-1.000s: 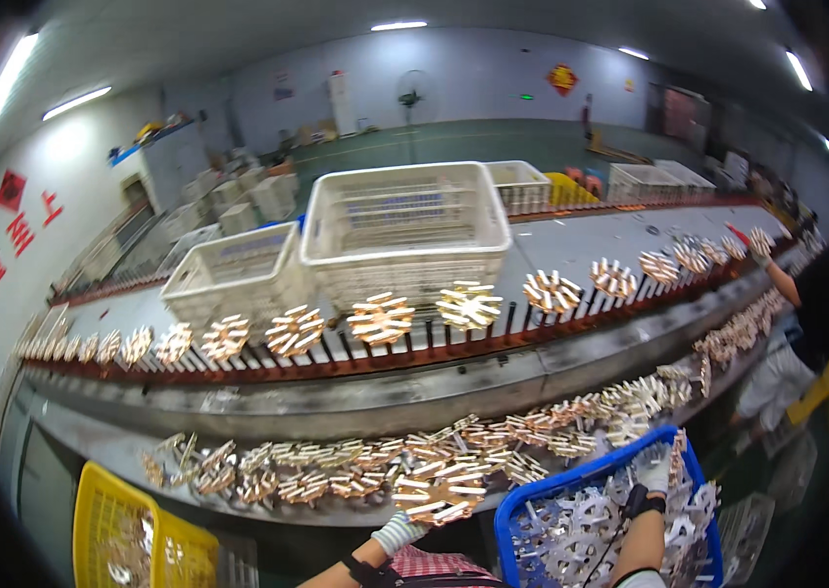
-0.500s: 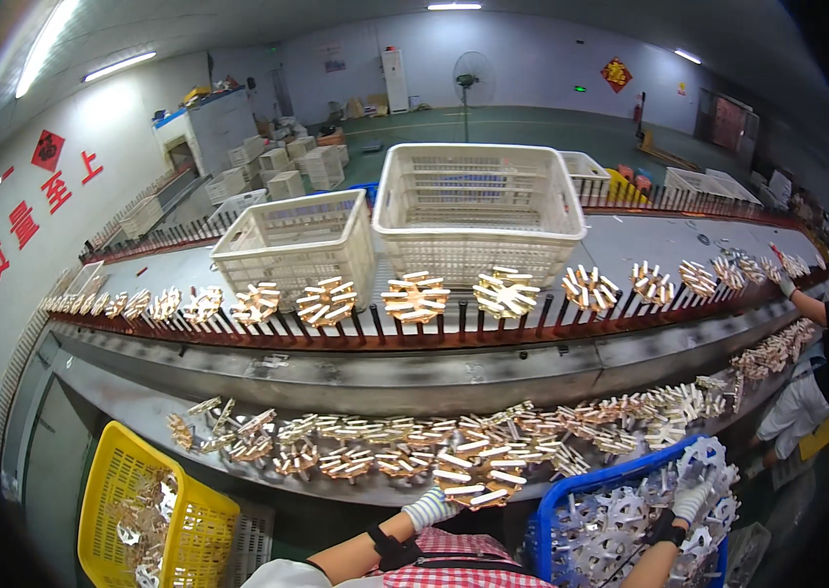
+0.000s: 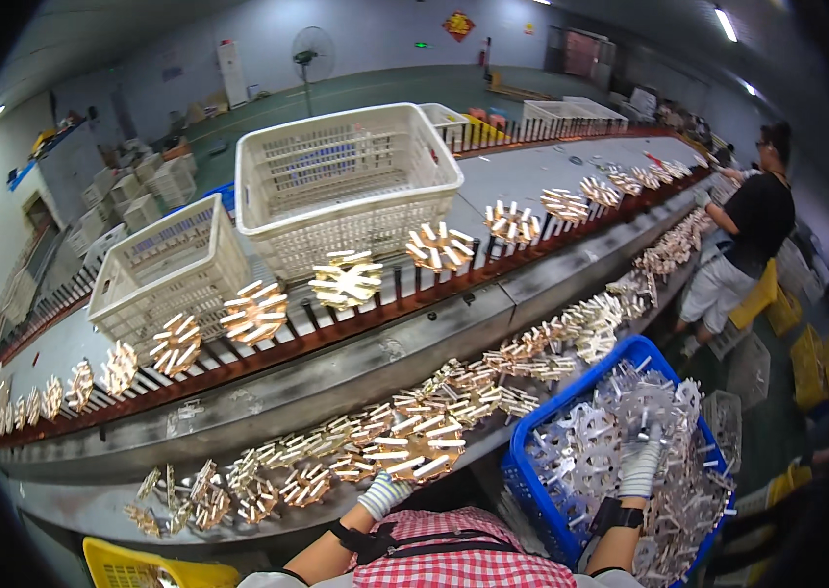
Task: The person repeatedly picks up white plastic star-shaped holders from a blue bin and places them onto a moving conveyor belt. The person works alongside other employees in a factory setting, continuously loading the holders onto the belt for processing.
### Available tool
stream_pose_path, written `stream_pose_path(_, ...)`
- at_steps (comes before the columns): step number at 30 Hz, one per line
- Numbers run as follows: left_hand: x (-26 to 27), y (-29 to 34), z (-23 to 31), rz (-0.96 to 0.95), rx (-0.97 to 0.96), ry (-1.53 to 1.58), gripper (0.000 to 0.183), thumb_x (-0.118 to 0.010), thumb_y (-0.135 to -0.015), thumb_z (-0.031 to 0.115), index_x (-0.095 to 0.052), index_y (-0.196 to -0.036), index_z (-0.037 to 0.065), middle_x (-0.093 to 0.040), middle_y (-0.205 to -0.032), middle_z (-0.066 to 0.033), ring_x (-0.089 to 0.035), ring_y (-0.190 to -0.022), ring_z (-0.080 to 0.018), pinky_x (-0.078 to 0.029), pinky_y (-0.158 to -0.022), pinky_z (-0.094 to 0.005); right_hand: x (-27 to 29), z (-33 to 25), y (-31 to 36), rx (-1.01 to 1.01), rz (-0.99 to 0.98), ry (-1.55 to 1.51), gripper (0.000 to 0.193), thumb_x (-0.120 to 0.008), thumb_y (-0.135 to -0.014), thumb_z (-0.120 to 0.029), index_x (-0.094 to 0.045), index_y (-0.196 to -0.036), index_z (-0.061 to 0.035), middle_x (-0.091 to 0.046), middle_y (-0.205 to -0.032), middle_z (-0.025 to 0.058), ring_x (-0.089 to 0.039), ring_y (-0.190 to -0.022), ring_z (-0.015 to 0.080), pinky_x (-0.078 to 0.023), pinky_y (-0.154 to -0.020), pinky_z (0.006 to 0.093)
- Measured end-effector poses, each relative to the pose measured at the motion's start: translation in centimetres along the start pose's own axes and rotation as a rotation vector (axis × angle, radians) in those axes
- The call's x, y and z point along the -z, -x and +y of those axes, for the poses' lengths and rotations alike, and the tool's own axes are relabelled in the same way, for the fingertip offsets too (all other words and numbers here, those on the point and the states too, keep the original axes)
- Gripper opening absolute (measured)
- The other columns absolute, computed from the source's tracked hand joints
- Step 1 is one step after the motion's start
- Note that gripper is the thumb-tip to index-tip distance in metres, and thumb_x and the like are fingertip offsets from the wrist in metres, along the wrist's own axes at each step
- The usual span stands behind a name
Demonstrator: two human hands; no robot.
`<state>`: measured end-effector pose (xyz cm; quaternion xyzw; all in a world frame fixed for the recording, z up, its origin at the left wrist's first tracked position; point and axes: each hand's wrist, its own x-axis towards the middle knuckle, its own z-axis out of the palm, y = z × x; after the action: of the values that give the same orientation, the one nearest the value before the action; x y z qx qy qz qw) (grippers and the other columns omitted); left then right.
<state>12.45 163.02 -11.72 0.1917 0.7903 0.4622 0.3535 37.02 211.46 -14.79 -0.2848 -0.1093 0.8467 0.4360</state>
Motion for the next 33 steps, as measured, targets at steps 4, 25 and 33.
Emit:
stream_pose_path(4,-0.7,-1.7,2.8,-0.078,0.088,0.245,0.044,-0.024,-0.104,0.017,-0.042,-0.142,0.003,-0.049,-0.143,-0.0111,-0.048,-0.129,-0.0226,-0.038,-0.113,-0.0343,-1.3,1.5,4.8,-0.009,0.054,0.113,0.021,-0.069,-0.09,-0.031,-0.064,-0.096,-0.0114,-0.065,-0.081,-0.0003,-0.059,-0.066,0.0125,-0.053,-0.064,0.0283)
stream_pose_path(25,-6.2,-14.7,16.2,-0.234,-0.118,-0.332,0.049,-0.023,-0.104,0.026,-0.035,-0.146,0.004,-0.04,-0.15,-0.0142,-0.038,-0.137,-0.0262,-0.031,-0.117,-0.0401,1.5,6.8,-6.4,-0.234,-0.264,0.429,0.036,-0.064,-0.092,-0.038,-0.055,-0.111,-0.0088,-0.058,-0.103,0.0063,-0.058,-0.095,0.0188,-0.052,-0.084,0.0363)
stream_pose_path(33,-10.0,-19.7,22.2,-0.161,-0.421,-0.579,0.061,-0.042,-0.087,0.001,-0.041,-0.146,0.016,-0.051,-0.141,-0.0125,-0.051,-0.126,-0.0328,-0.038,-0.109,-0.0381,-1.1,4.7,-12.6,-0.256,-0.498,0.539,0.04,-0.058,-0.096,-0.032,-0.047,-0.126,-0.0089,-0.053,-0.121,0.0085,-0.054,-0.11,0.0221,-0.051,-0.089,0.0381)
